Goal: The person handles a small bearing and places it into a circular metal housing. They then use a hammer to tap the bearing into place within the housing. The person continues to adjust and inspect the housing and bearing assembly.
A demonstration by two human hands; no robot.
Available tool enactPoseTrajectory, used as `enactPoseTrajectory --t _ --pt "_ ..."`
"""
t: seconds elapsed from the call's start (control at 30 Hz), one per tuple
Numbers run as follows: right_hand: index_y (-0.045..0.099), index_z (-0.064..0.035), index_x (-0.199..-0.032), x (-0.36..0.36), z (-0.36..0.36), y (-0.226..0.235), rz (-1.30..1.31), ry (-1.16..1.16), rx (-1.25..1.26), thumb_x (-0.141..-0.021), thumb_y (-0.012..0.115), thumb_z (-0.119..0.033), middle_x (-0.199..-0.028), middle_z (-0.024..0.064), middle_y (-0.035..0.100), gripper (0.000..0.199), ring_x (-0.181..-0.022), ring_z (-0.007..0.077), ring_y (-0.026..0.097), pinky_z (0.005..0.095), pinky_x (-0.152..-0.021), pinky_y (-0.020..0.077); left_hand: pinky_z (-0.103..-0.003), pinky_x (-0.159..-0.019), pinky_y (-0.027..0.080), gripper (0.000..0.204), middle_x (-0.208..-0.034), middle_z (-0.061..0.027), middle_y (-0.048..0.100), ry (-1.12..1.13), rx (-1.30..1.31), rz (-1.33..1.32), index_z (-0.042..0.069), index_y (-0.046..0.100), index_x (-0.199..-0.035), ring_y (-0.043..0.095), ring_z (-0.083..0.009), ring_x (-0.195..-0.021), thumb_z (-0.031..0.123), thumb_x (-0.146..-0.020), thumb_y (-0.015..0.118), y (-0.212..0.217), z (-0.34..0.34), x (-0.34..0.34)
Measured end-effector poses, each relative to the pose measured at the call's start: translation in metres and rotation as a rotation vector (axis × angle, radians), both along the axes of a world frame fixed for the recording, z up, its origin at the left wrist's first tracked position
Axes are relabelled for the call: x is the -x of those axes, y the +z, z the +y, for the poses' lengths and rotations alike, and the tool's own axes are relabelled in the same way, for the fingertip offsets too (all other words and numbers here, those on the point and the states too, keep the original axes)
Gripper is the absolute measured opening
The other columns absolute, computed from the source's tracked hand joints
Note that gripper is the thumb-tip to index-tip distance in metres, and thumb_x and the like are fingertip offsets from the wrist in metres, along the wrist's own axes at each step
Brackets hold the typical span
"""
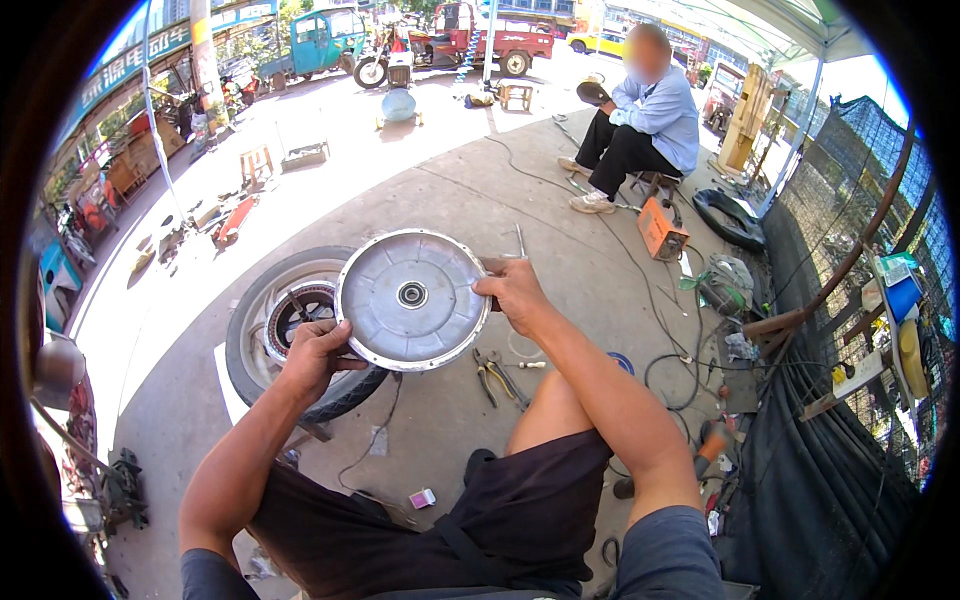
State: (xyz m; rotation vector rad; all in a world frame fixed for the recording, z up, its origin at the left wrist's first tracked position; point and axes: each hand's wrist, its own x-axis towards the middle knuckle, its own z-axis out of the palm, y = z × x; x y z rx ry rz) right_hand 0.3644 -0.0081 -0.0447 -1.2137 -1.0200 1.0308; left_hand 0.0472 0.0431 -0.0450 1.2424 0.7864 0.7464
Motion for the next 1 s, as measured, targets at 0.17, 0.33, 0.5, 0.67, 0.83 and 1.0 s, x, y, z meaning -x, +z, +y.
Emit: enactPoseTrajectory --t 0.17,0.33,0.5,0.67,0.83,1.0 --pt "0.070 0.0066 -0.112 0.0000 -0.0047 0.0050 -0.027 -0.013 0.021 -0.075 0.065 0.000 -0.082 0.0064 0.067 0.038 -0.064 0.0111 0.059 0.0261 -0.056 0.0479 -0.034 -0.068 0.063 0.032 -0.087 -0.0169 0.069 -0.001 0.005 0.014 -0.008 0.064 -0.092 0.070 -0.0225 -0.077 0.022 -0.100 0.057 0.0028 -0.0020 -0.0013" --pt "0.070 0.0067 -0.111 -0.0009 0.0009 -0.0020 -0.001 -0.019 0.009 -0.074 0.065 0.000 -0.080 0.0065 0.067 0.038 -0.063 0.0107 0.059 0.0255 -0.055 0.0472 -0.034 -0.069 0.063 0.032 -0.087 -0.0175 0.069 -0.015 -0.002 0.012 -0.008 0.064 -0.092 0.070 -0.0227 -0.077 0.022 -0.100 0.057 0.0022 -0.0014 0.0009" --pt "0.065 0.0092 -0.119 -0.0042 0.0009 -0.0020 -0.035 0.017 0.014 -0.077 0.064 0.000 -0.087 0.0096 0.069 0.043 -0.067 0.0135 0.063 0.0257 -0.056 0.0501 -0.034 -0.070 0.063 0.031 -0.089 -0.0161 0.071 -0.032 -0.020 0.036 -0.007 0.065 -0.097 0.071 -0.0222 -0.077 0.023 -0.100 0.056 0.0000 -0.0002 0.0025" --pt "0.069 0.0093 -0.111 -0.0015 -0.0014 -0.0005 0.003 -0.028 -0.004 -0.075 0.064 0.001 -0.081 0.0083 0.067 0.037 -0.063 0.0118 0.060 0.0266 -0.056 0.0481 -0.034 -0.071 0.062 0.031 -0.090 -0.0155 0.071 -0.049 -0.036 0.056 -0.006 0.066 -0.100 0.071 -0.0218 -0.077 0.023 -0.100 0.056 -0.0007 0.0003 0.0008" --pt "0.069 0.0100 -0.109 0.0006 -0.0018 0.0026 -0.019 -0.014 0.024 -0.077 0.064 0.000 -0.083 0.0101 0.069 0.034 -0.066 0.0134 0.063 0.0277 -0.057 0.0507 -0.033 -0.068 0.063 0.031 -0.087 -0.0185 0.070 -0.031 -0.011 0.026 -0.009 0.065 -0.095 0.071 -0.0239 -0.076 0.020 -0.100 0.056 0.0016 -0.0017 -0.0002" --pt "0.068 0.0109 -0.108 -0.0010 -0.0006 0.0014 -0.017 -0.002 0.034 -0.077 0.064 -0.001 -0.084 0.0104 0.069 0.033 -0.067 0.0139 0.064 0.0282 -0.058 0.0521 -0.033 -0.067 0.062 0.031 -0.085 -0.0166 0.070 -0.033 -0.010 0.016 -0.008 0.065 -0.095 0.070 -0.0221 -0.073 0.021 -0.099 0.058 -0.0019 0.0008 0.0009"
